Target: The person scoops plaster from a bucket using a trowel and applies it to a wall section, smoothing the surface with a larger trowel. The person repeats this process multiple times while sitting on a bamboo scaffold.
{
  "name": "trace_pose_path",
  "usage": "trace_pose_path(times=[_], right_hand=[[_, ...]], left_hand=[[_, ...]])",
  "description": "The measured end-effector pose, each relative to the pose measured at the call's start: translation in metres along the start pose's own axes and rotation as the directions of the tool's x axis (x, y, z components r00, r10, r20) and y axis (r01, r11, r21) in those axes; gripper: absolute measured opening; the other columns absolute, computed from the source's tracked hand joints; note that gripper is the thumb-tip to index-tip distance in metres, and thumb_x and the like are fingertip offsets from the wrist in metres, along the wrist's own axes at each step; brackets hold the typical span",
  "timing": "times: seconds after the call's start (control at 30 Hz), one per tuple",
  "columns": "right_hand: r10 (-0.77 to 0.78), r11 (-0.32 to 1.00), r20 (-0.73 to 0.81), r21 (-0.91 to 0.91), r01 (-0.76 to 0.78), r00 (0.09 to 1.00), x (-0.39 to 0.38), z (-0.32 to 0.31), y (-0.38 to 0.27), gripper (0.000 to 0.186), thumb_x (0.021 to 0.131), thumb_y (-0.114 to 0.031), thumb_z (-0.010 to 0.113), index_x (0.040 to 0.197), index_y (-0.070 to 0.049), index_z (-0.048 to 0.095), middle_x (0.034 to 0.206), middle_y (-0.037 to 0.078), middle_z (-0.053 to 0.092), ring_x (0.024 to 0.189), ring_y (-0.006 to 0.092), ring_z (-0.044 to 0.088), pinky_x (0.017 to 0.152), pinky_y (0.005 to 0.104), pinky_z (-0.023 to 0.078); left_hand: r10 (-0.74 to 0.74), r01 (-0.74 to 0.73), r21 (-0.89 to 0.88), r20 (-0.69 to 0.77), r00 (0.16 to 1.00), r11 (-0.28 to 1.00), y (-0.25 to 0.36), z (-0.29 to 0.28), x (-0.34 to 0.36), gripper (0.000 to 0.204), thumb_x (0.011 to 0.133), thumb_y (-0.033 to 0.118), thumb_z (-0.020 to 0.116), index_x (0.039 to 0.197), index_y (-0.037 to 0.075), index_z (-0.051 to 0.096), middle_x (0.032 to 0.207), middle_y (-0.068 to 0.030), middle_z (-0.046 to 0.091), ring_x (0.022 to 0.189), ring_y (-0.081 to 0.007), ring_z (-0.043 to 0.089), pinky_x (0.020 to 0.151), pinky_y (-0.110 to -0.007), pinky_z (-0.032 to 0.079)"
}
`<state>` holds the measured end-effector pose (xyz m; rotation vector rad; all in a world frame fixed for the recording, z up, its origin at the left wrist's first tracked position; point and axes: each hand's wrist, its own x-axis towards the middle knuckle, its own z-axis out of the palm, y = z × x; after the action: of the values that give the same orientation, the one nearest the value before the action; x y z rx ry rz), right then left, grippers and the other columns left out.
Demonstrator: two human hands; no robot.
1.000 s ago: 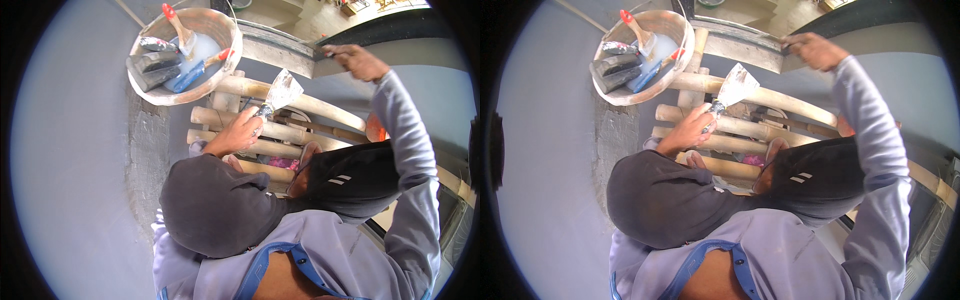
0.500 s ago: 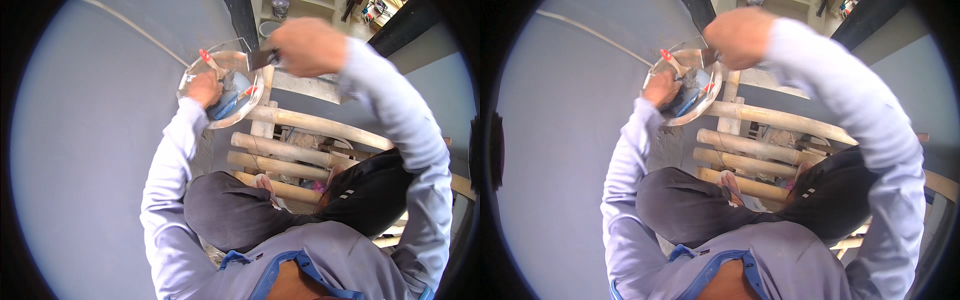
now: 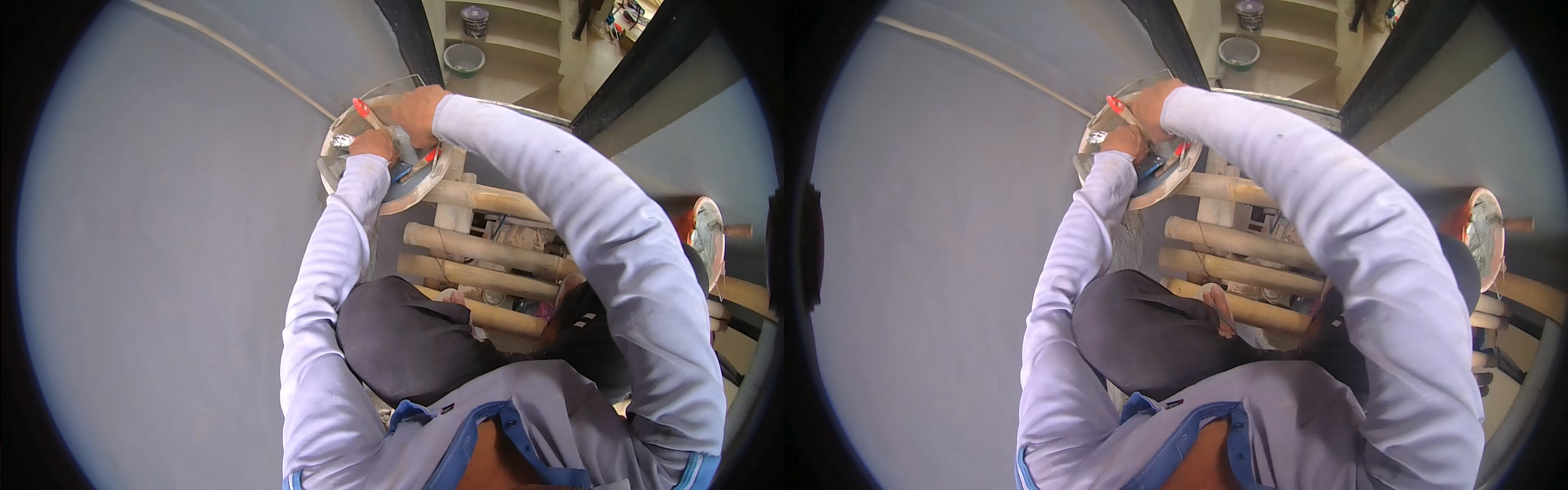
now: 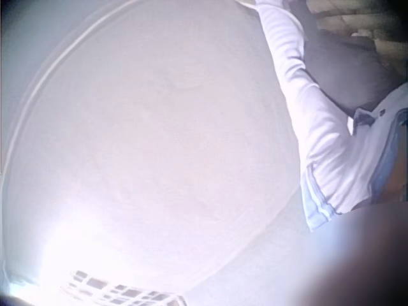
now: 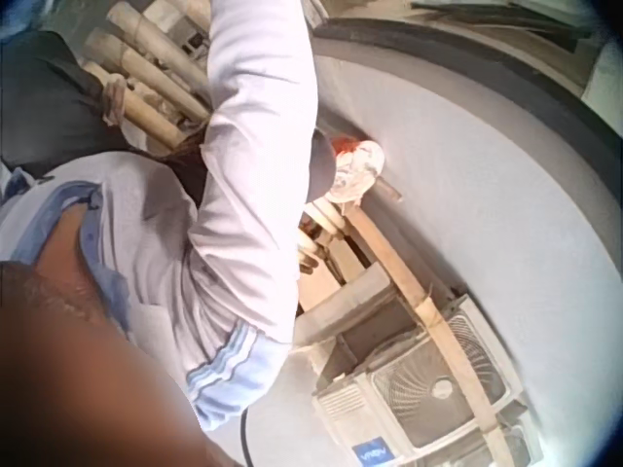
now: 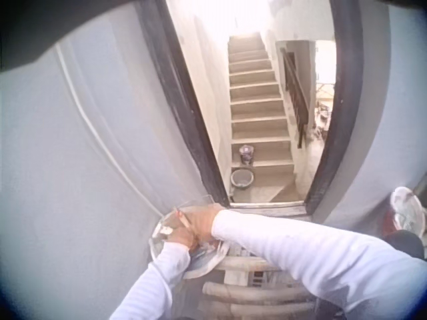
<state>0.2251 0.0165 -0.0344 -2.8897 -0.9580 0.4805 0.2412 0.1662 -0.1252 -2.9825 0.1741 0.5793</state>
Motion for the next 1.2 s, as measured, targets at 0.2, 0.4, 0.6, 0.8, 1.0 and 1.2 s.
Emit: trace_pose_path(times=[0.2, 0.4, 0.6, 0.8, 1.0, 1.2], right_hand=[[0.009, 0.999, -0.069, 0.053, -0.005, 0.998, 0.004, -0.005, -0.012, 0.024, 0.066, -0.013, 0.067, 0.087, -0.002, 0.071, 0.088, 0.020, 0.069, 0.086, 0.0348, 0.068, 0.072, 0.0424, 0.055], [0.016, 0.999, -0.081, 0.048, -0.012, 0.997, -0.003, 0.001, 0.000, 0.024, 0.066, -0.012, 0.068, 0.087, -0.002, 0.071, 0.089, 0.019, 0.069, 0.086, 0.0337, 0.068, 0.072, 0.0415, 0.055], [0.038, 0.994, -0.098, 0.102, -0.028, 0.994, 0.007, 0.018, 0.003, 0.024, 0.066, -0.012, 0.069, 0.087, -0.002, 0.072, 0.090, 0.020, 0.069, 0.085, 0.0337, 0.069, 0.071, 0.0405, 0.056], [-0.001, 0.991, -0.052, 0.132, 0.008, 0.999, -0.006, -0.010, -0.001, 0.024, 0.066, -0.011, 0.068, 0.087, -0.001, 0.071, 0.089, 0.020, 0.069, 0.083, 0.0352, 0.068, 0.070, 0.0412, 0.056], [0.006, 0.996, -0.094, 0.085, 0.002, 0.996, 0.003, 0.002, 0.003, 0.021, 0.065, -0.010, 0.068, 0.084, -0.002, 0.072, 0.087, 0.021, 0.069, 0.081, 0.0360, 0.068, 0.067, 0.0427, 0.055], [-0.095, 0.992, -0.097, 0.076, 0.102, 0.991, -0.012, -0.023, -0.004, 0.020, 0.066, -0.010, 0.068, 0.083, -0.003, 0.071, 0.083, 0.019, 0.069, 0.078, 0.0347, 0.068, 0.067, 0.0421, 0.055]], left_hand=[[0.140, -0.140, -0.002, 0.088, 0.986, 0.990, -0.028, 0.013, 0.018, 0.026, 0.079, 0.021, 0.064, 0.091, 0.000, 0.070, 0.104, -0.0229, 0.066, 0.098, -0.0361, 0.065, 0.081, -0.042, 0.053], [0.359, -0.384, 0.237, 0.144, 0.922, 0.892, -0.017, -0.006, -0.006, 0.030, 0.081, 0.020, 0.061, 0.098, -0.005, 0.064, 0.103, -0.0267, 0.064, 0.099, -0.0402, 0.063, 0.085, -0.044, 0.051], [0.181, -0.182, -0.091, -0.022, 0.983, 0.979, -0.019, 0.012, 0.002, 0.032, 0.083, 0.018, 0.056, 0.105, -0.005, 0.057, 0.107, -0.0296, 0.062, 0.101, -0.0412, 0.061, 0.088, -0.045, 0.049], [0.274, -0.272, 0.039, -0.109, 0.955, 0.962, -0.036, 0.016, -0.013, 0.026, 0.087, 0.013, 0.049, 0.100, -0.008, 0.057, 0.095, -0.0321, 0.062, 0.096, -0.0411, 0.062, 0.080, -0.045, 0.050], [0.328, -0.340, -0.132, -0.105, 0.939, 0.931, -0.036, -0.003, -0.035, 0.030, 0.094, 0.017, 0.040, 0.103, -0.007, 0.056, 0.074, -0.0257, 0.063, 0.058, -0.0339, 0.066, 0.064, -0.044, 0.052], [0.164, -0.196, -0.239, -0.147, 0.975, 0.951, -0.050, 0.002, -0.042, 0.031, 0.094, 0.018, 0.039, 0.103, -0.007, 0.055, 0.066, -0.0213, 0.061, 0.053, -0.0292, 0.064, 0.059, -0.043, 0.051]])
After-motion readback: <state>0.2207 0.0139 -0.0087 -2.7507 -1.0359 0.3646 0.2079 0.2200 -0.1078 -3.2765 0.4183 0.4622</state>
